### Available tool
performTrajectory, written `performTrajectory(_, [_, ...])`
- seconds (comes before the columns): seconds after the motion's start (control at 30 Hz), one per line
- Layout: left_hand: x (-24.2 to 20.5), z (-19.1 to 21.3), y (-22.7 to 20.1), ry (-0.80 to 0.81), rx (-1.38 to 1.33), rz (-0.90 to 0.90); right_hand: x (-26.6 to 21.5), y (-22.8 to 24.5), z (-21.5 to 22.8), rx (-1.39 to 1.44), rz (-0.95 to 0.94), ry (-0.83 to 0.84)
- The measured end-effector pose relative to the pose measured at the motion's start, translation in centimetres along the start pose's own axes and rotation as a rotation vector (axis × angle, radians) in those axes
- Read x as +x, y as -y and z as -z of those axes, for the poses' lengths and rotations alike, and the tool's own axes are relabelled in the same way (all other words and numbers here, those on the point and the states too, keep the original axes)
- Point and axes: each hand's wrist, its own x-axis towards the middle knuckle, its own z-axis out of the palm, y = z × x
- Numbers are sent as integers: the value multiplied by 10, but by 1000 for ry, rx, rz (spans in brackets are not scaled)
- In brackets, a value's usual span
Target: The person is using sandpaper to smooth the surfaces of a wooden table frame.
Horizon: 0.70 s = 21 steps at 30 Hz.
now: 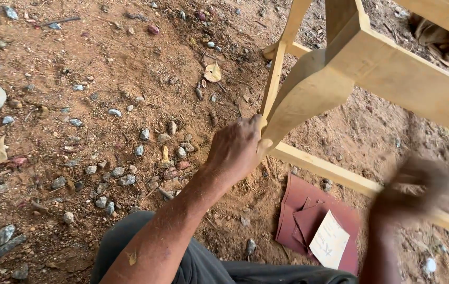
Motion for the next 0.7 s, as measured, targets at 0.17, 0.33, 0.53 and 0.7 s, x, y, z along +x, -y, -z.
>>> performTrajectory(0.17, [4,4,3,-148,-12,-23,-88,50,-3,58,-399,971])
performTrajectory(0.33, [3,-4,8,-216,-13,-19,-75,6,-12,75,-256,569])
performTrajectory(0.53, [-2,-2,3,-275,-61,-64,-102,-24,-17,-86,-393,180])
performTrajectory(0.7, [-2,-1,2,-146,-3,-121,-112,69,0,225,-768,715])
